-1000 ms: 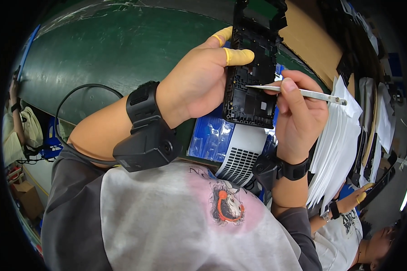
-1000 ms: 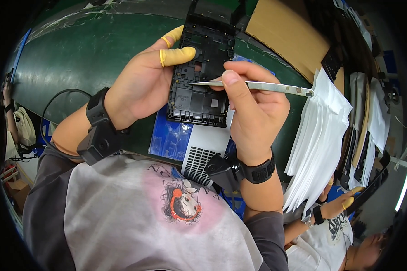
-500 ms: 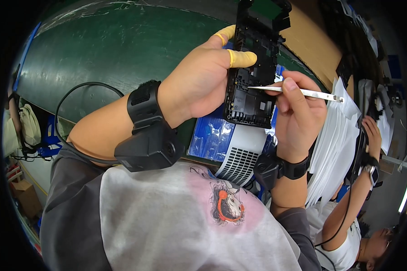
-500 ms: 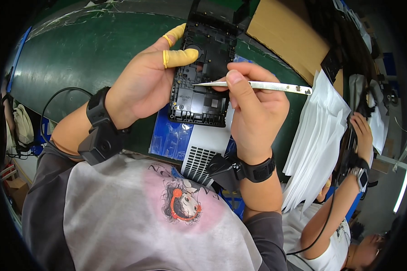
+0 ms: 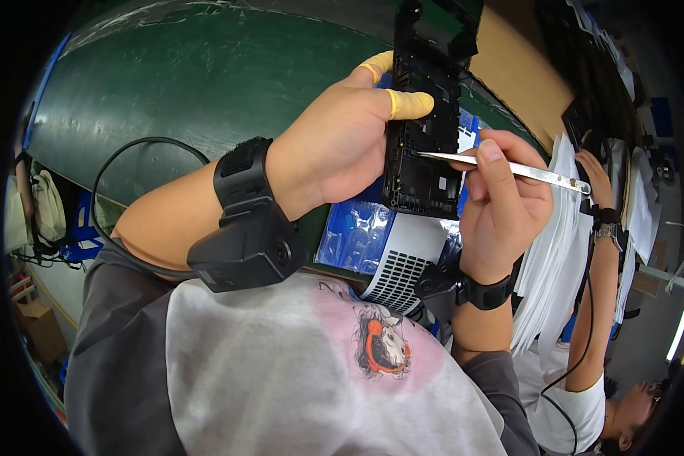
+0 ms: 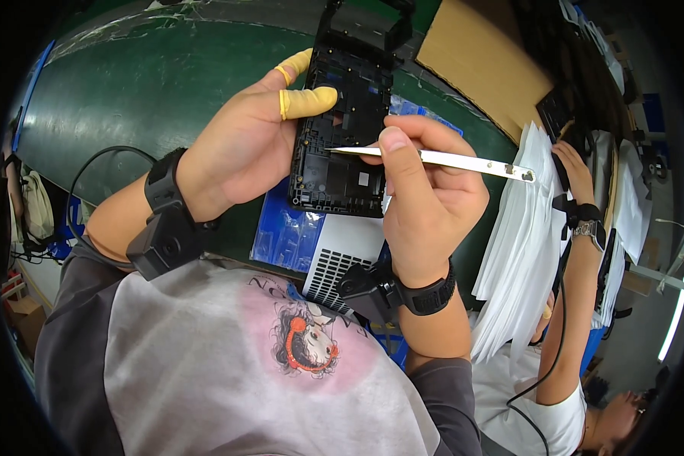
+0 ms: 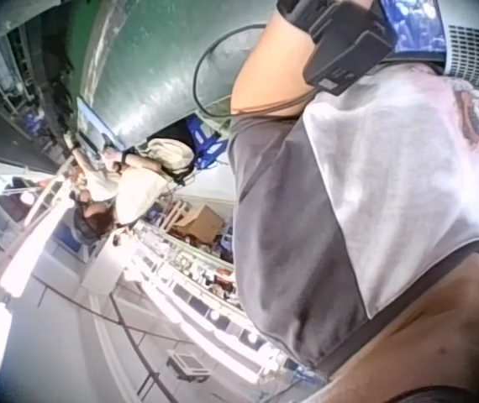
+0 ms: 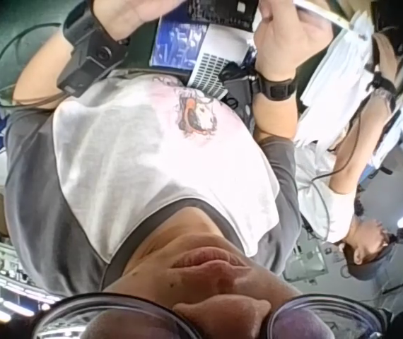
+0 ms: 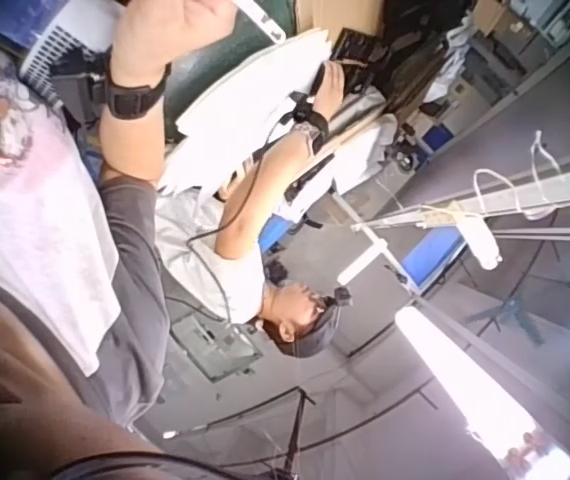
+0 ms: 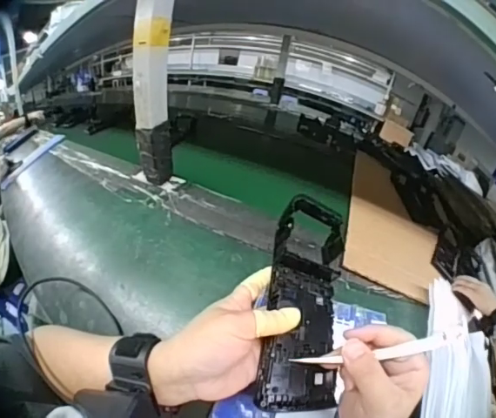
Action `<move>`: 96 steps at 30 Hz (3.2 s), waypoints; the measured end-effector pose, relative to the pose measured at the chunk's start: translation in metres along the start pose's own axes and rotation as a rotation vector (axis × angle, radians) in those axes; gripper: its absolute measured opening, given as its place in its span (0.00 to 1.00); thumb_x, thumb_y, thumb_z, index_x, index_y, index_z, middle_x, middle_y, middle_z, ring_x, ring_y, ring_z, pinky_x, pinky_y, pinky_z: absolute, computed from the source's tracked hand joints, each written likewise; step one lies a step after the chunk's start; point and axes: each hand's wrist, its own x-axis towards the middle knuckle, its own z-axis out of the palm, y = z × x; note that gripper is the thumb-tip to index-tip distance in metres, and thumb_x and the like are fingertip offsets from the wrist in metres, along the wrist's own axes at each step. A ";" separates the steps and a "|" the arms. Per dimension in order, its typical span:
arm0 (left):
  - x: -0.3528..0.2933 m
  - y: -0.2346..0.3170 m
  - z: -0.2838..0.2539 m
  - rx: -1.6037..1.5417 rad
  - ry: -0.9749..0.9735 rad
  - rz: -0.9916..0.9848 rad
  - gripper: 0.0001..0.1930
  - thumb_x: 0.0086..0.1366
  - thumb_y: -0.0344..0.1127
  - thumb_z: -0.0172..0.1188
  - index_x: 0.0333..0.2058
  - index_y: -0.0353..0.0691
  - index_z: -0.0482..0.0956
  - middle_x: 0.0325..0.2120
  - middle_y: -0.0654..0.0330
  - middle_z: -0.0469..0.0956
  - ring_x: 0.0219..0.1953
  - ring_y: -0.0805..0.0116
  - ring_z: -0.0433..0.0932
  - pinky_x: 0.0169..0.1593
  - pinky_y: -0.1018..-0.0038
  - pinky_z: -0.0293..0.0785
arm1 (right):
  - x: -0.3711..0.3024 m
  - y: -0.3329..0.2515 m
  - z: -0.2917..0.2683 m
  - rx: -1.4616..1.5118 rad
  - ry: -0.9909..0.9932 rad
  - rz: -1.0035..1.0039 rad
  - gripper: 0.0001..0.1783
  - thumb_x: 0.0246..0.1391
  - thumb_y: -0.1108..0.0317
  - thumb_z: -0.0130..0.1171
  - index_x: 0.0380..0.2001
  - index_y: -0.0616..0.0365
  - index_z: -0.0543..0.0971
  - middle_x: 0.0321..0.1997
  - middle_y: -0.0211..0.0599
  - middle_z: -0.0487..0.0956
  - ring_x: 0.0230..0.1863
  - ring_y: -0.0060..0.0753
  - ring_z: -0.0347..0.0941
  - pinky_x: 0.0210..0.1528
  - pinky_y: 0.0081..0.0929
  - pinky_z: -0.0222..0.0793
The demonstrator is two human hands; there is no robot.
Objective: Using a metal tool to clean or adjust small features on black plastic components at a factory workbench.
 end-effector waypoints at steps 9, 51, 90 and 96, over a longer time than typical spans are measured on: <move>-0.002 0.003 0.000 -0.002 -0.017 -0.009 0.21 0.57 0.27 0.48 0.50 0.40 0.56 0.40 0.58 0.68 0.42 0.69 0.70 0.46 0.73 0.68 | 0.004 0.003 0.000 0.099 0.037 0.097 0.08 0.45 0.77 0.53 0.31 0.68 0.73 0.20 0.38 0.74 0.15 0.13 0.59 0.17 0.09 0.50; -0.004 0.001 -0.001 0.053 -0.129 0.089 0.29 0.52 0.22 0.48 0.53 0.42 0.51 0.43 0.58 0.66 0.44 0.69 0.69 0.48 0.74 0.65 | 0.000 0.001 0.000 0.075 0.087 0.136 0.10 0.45 0.76 0.53 0.33 0.68 0.72 0.22 0.37 0.74 0.17 0.14 0.60 0.22 0.09 0.58; 0.225 -0.032 0.078 2.122 -0.727 0.525 0.10 0.51 0.36 0.50 0.27 0.39 0.77 0.24 0.53 0.76 0.30 0.56 0.74 0.36 0.66 0.68 | 0.030 -0.014 -0.067 0.445 0.516 -0.178 0.07 0.46 0.76 0.49 0.29 0.70 0.71 0.20 0.37 0.72 0.15 0.18 0.61 0.18 0.11 0.55; 0.181 0.004 0.039 2.059 -0.512 0.435 0.19 0.50 0.45 0.58 0.25 0.31 0.71 0.18 0.53 0.72 0.23 0.64 0.72 0.28 0.72 0.66 | 0.029 -0.013 -0.065 0.403 0.515 -0.184 0.07 0.44 0.76 0.50 0.28 0.71 0.71 0.19 0.38 0.70 0.15 0.23 0.63 0.17 0.12 0.56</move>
